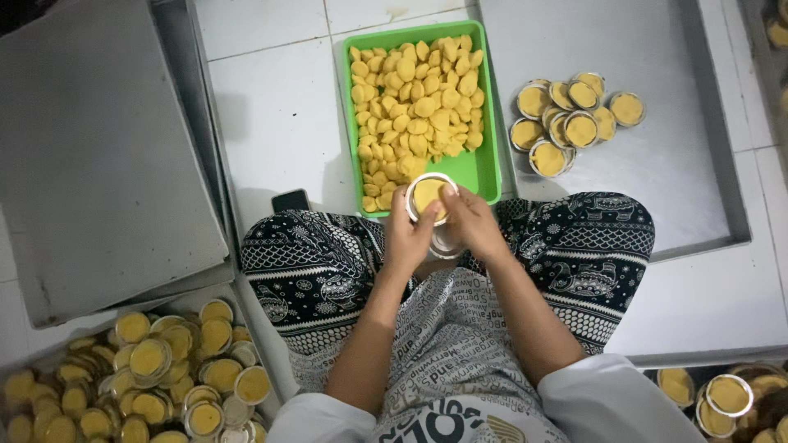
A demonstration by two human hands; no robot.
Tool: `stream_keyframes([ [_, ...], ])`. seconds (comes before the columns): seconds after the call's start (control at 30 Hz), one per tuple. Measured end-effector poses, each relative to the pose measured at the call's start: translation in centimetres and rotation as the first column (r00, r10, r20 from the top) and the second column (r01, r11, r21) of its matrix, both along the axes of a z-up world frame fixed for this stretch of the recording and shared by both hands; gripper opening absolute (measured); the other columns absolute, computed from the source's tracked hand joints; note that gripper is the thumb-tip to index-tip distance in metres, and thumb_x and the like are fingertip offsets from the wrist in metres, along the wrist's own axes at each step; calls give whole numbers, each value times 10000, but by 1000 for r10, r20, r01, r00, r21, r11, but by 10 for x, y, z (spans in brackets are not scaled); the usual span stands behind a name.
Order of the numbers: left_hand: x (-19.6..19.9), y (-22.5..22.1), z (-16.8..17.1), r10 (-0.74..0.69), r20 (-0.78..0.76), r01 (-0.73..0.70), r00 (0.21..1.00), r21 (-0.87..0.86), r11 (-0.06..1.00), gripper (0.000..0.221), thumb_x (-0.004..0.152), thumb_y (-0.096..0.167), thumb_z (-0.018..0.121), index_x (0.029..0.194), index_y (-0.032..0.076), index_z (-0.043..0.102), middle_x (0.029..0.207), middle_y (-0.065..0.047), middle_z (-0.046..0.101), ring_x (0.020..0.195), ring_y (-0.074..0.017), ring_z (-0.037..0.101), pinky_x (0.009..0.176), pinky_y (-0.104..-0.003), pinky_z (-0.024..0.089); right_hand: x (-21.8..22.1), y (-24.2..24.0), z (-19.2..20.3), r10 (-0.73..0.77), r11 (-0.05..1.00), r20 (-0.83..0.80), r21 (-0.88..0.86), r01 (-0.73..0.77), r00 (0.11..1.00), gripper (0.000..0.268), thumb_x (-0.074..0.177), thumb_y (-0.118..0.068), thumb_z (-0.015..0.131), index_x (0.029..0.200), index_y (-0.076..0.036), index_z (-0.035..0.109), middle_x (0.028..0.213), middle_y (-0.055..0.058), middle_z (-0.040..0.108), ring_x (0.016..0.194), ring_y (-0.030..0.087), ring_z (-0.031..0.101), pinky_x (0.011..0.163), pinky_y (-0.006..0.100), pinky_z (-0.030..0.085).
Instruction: The person sits on the floor and repeatedly picks yellow snack pieces from a green tray, places them into small round containers, and sets the filled containers onto a nearby metal tray. The process continues with consistent hand movements and placement of filled containers.
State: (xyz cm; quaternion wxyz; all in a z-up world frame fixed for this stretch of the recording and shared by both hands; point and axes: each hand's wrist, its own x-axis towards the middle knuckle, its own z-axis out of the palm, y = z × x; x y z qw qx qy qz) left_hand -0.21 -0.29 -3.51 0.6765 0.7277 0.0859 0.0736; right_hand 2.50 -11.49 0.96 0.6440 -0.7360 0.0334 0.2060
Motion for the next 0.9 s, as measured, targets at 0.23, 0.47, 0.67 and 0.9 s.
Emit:
stream_keyframes([
  [0.23,-4,5,-3,-210,-70,203,975,-97,974,339,936,238,420,1174,2,468,1050,-235,581,965,-321,578,778,-401,492,-1,-11,-8,73,996,123,-53,-67,990,177,855,-197,573,796,-35,611,715,91,560,725,182,509,749,328,415],
  [0.47,-5,0,31,-308,-125,309,943,-6,951,435,903,211,414,1280,7,343,1161,-283,488,1083,-413,481,882,-464,430,3,-34,-35,55,981,-136,191,-28,989,377,853,-375,492,780,-12,564,558,85,511,436,160,502,410,290,446],
  [0.67,5,-1,27,-339,-178,381,924,352,855,259,887,190,491,1099,72,582,1036,-122,555,1011,-303,528,816,-365,460,60,-80,-40,-439,894,-181,7,448,880,220,804,-222,572,806,-11,508,551,18,417,416,105,453,320,232,382],
  [0.9,6,-4,7,-195,-313,318,930,414,853,138,821,65,583,952,29,611,903,-139,562,908,-307,579,757,-358,497,114,-129,-108,-757,556,-329,131,821,565,178,827,-233,520,860,-59,501,591,39,510,467,88,528,299,187,332],
])
